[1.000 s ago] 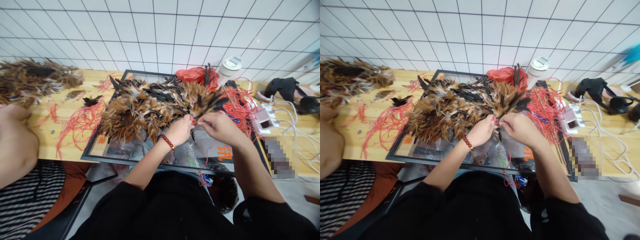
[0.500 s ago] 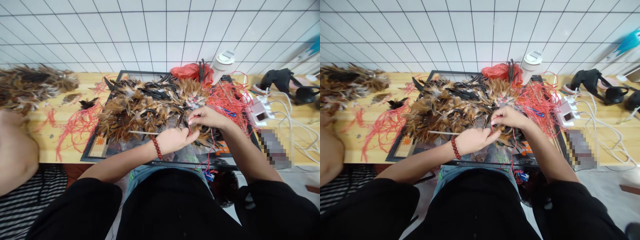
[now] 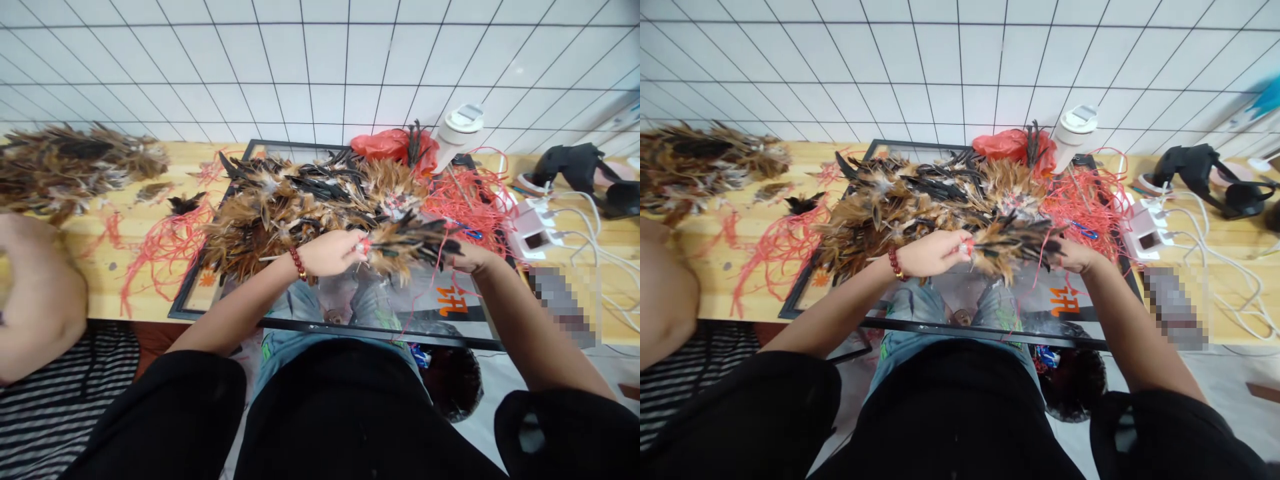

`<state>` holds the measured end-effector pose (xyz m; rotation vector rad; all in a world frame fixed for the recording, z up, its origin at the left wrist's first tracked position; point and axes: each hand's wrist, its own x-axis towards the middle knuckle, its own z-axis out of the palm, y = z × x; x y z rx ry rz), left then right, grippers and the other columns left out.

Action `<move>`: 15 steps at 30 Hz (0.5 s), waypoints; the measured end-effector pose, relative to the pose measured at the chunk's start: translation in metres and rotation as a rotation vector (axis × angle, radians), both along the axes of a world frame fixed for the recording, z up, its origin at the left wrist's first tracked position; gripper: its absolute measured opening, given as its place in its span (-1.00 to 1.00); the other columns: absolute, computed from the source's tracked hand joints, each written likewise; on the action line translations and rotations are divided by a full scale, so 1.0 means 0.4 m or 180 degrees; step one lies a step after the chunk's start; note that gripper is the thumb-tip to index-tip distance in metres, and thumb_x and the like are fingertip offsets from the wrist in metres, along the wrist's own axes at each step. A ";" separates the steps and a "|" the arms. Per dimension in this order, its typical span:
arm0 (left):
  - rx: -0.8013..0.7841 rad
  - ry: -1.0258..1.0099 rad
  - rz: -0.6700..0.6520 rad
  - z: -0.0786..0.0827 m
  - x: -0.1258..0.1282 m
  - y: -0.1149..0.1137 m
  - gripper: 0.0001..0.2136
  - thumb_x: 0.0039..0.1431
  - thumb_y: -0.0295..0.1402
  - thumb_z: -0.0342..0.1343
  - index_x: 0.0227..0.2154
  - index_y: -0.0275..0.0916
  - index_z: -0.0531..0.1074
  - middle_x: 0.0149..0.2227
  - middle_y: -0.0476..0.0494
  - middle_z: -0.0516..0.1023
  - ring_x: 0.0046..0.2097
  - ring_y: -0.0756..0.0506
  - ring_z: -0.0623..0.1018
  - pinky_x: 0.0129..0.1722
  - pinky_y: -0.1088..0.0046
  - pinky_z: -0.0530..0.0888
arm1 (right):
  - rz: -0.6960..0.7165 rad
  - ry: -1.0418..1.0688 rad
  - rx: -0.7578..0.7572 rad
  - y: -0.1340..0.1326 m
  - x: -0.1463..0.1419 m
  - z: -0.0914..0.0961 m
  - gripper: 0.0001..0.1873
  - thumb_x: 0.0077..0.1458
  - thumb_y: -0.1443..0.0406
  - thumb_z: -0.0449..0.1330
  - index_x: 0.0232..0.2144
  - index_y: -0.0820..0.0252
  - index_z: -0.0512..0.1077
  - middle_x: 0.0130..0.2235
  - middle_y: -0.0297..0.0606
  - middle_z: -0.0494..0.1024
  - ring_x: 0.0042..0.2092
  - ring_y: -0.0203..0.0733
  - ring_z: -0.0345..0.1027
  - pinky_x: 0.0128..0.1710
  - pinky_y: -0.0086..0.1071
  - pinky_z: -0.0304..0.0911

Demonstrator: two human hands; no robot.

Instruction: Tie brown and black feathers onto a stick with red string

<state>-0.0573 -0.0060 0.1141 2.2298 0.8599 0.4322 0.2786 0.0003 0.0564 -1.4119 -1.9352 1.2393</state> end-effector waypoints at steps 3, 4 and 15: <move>-0.0459 -0.0582 0.0265 -0.022 0.004 0.046 -0.85 0.16 -0.27 0.12 -0.38 -0.25 0.39 -0.49 -0.01 0.36 -0.46 0.00 0.30 -0.39 0.50 0.26 | 0.0599 -0.0111 -0.1177 -0.019 0.006 0.007 -0.61 -0.03 -0.01 0.31 -0.37 0.19 0.62 -0.70 -0.42 0.30 -0.67 -0.42 0.03 -0.70 -0.49 -0.03; -0.0610 -0.0737 0.0293 -0.025 0.002 0.058 -0.84 0.16 -0.26 0.12 -0.38 -0.25 0.40 -0.49 -0.01 0.37 -0.45 0.00 0.30 -0.40 0.52 0.26 | 0.0683 -0.0173 -0.1324 -0.022 0.012 0.010 -0.62 -0.02 0.01 0.31 -0.32 0.18 0.63 -0.66 -0.40 0.36 -0.65 -0.41 0.08 -0.67 -0.49 0.02; -0.1861 -0.1381 0.0336 0.013 0.000 0.110 -0.79 0.06 -0.30 0.28 -0.40 -0.27 0.36 -0.51 0.06 0.31 -0.55 0.12 0.22 -0.57 0.66 0.15 | 0.0026 -0.0986 -0.0446 -0.060 0.111 0.094 -0.35 -0.24 0.01 0.43 -0.07 0.13 0.57 -0.10 -0.07 0.60 -0.11 0.06 0.49 -0.10 -0.07 0.42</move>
